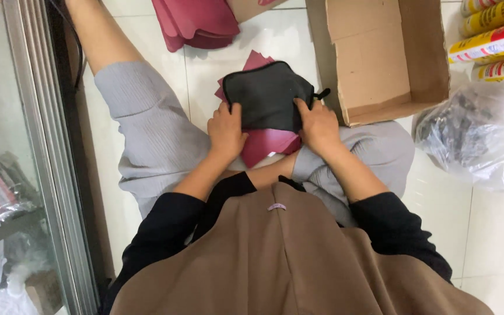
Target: Sorting small metal hooks and sanding the edges of pink foam decorative shapes while sitting on the floor.
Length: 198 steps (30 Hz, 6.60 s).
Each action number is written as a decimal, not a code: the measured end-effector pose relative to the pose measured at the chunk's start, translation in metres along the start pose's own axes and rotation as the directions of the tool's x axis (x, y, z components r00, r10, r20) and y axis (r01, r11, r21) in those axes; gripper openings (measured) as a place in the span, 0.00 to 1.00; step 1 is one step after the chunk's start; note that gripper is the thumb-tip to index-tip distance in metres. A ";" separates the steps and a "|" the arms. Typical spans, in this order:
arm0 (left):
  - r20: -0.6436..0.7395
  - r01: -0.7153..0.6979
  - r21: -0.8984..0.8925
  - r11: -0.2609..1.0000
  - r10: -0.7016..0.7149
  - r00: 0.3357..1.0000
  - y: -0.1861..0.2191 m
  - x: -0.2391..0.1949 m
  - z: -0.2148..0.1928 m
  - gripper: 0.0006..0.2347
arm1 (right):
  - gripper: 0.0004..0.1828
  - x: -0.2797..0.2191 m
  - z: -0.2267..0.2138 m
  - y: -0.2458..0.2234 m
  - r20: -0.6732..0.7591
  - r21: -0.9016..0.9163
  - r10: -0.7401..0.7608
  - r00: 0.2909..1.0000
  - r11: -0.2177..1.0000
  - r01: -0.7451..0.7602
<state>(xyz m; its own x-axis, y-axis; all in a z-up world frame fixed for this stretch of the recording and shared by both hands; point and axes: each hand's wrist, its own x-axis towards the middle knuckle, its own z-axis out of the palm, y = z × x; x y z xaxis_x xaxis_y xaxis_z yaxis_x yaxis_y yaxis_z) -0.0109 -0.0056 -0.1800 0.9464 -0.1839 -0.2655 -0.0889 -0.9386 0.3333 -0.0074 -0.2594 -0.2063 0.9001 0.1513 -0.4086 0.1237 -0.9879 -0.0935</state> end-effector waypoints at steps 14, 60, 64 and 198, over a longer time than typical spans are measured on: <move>-0.100 -0.174 0.048 0.984 0.178 0.979 -0.047 0.032 0.058 0.18 | 0.26 -0.009 -0.057 0.032 -0.245 0.715 -0.089 0.965 0.656 0.242; -0.381 -0.129 -0.618 0.775 -0.151 0.912 0.053 -0.024 -0.095 0.25 | 0.14 -0.030 -0.052 -0.072 0.198 0.814 -0.036 0.979 -0.550 -0.185; -0.301 -0.047 -0.689 0.723 -0.227 0.926 0.012 0.010 -0.033 0.13 | 0.19 -0.001 -0.045 -0.001 0.322 0.701 0.133 0.937 -0.699 -0.142; 0.205 0.257 -0.693 -0.674 0.157 0.966 -0.033 0.046 0.077 0.33 | 0.36 -0.078 -0.051 -0.100 -0.603 0.329 -0.315 0.733 0.738 0.588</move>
<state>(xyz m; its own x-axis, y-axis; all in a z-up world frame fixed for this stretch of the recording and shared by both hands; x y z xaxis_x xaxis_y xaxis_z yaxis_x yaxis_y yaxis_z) 0.0117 -0.0057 -0.2729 0.8366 -0.3851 -0.3897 0.5181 0.7873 0.3343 -0.0685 -0.1744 -0.1184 0.8726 0.4017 0.2778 0.4834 -0.6294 -0.6084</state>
